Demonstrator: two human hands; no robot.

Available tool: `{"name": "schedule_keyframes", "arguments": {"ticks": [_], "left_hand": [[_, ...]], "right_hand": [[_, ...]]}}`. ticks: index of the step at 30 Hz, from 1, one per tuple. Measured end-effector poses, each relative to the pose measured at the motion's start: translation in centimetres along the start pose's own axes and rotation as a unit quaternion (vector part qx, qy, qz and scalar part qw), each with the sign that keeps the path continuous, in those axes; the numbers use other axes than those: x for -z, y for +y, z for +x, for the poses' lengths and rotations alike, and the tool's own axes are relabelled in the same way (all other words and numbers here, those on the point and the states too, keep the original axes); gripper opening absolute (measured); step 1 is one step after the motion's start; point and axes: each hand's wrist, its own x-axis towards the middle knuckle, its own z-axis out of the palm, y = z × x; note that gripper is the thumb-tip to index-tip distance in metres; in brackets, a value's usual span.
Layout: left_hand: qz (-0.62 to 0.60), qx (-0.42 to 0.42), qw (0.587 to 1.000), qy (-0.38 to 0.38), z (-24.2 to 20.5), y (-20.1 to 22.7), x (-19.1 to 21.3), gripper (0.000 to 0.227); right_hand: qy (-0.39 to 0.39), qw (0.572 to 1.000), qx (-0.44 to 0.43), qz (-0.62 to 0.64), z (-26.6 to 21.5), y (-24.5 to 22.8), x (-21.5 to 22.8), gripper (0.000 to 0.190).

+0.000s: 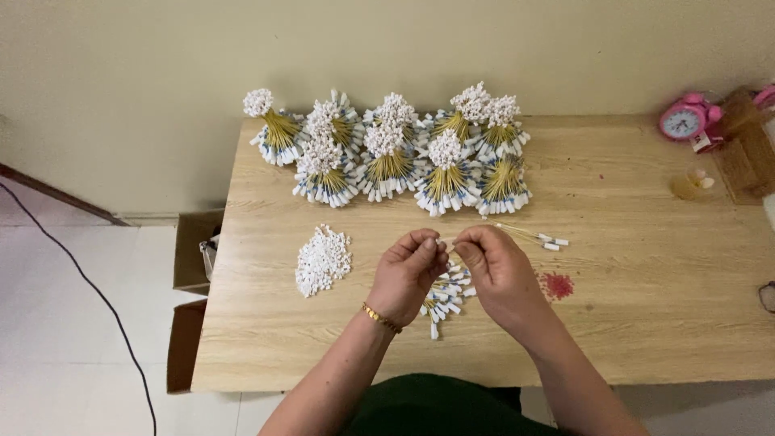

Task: Assembling small white caps onto the ends of yellow wires at a workbench

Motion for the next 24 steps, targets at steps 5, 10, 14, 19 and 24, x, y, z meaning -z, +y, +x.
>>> {"name": "schedule_keyframes", "arguments": {"ticks": [5,10,14,19,24], "left_hand": [[-0.029,0.003,1.000,-0.001,-0.4,0.5,-1.1,0.014],[-0.034,-0.006,0.999,0.014,0.1,-1.0,-1.5,0.015],[0.001,-0.011,1.000,0.028,-1.0,-2.1,-1.9,0.015],[0.023,-0.025,0.999,0.028,-1.9,-2.6,-4.2,0.012],[0.026,-0.057,0.998,0.031,-1.8,-3.9,-5.0,0.010]], "right_hand": [[-0.005,0.997,0.070,-0.037,-0.6,-0.1,0.5,0.013],[0.004,0.994,0.099,-0.042,-0.4,1.1,1.3,0.008],[0.019,0.993,0.107,-0.035,-0.7,2.6,1.9,0.007],[0.015,0.995,0.099,-0.018,-0.8,3.1,3.6,0.009],[-0.018,0.994,0.104,-0.002,-0.7,4.3,4.7,0.012]]}}
